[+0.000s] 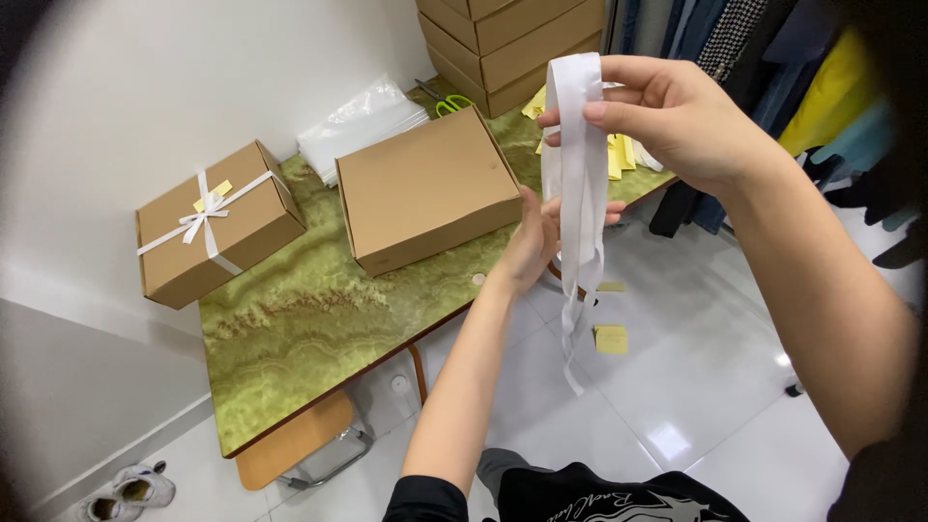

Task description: The person places a plastic bag into a cardboard box, closes the box, and stacks it with other boxes. They then untie a ribbon from a box, remove a yellow shirt from a plastic bag, and hang the shirt on a clothing rack. Finally, they place another plastic bag into a cardboard box.

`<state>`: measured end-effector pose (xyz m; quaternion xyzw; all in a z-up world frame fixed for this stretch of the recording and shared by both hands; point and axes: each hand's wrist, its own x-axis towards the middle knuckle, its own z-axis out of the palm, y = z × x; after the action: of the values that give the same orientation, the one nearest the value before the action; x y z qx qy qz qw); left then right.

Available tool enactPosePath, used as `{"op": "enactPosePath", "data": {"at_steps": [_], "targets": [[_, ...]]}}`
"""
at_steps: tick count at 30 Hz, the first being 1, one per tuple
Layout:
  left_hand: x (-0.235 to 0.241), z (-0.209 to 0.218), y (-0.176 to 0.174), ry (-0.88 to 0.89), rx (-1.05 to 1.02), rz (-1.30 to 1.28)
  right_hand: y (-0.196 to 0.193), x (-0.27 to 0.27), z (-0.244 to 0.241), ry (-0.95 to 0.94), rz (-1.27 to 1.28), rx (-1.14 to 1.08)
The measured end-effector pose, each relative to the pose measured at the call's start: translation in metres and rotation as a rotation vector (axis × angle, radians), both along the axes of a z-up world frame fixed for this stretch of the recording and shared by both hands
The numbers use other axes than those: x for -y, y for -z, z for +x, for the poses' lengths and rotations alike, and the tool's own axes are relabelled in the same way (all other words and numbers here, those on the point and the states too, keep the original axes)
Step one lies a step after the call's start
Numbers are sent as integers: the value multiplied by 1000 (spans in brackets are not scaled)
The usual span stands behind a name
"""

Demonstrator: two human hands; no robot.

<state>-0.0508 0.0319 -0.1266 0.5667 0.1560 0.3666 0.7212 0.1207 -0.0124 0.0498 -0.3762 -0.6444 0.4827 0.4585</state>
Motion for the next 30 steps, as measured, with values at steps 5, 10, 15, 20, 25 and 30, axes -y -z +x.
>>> {"op": "enactPosePath", "data": {"at_steps": [5, 10, 15, 20, 25, 30], "targets": [[-2, -3, -40, -27, -47, 167, 14, -8, 7, -46, 17, -72], [8, -4, -70, -87, -129, 210, 7, -5, 3, -51, 7, -83], [-8, -10, -47, -141, 44, 197, 11, -10, 1, -82, 54, -59], [1, -6, -55, -185, 78, 236, 16, -9, -4, -64, 38, -113], [0, -11, -54, -198, -27, 124, 13, -7, -10, -197, 86, -217], [3, -18, -54, -73, -99, 119, 15, -16, -5, -119, 101, -206]]}}
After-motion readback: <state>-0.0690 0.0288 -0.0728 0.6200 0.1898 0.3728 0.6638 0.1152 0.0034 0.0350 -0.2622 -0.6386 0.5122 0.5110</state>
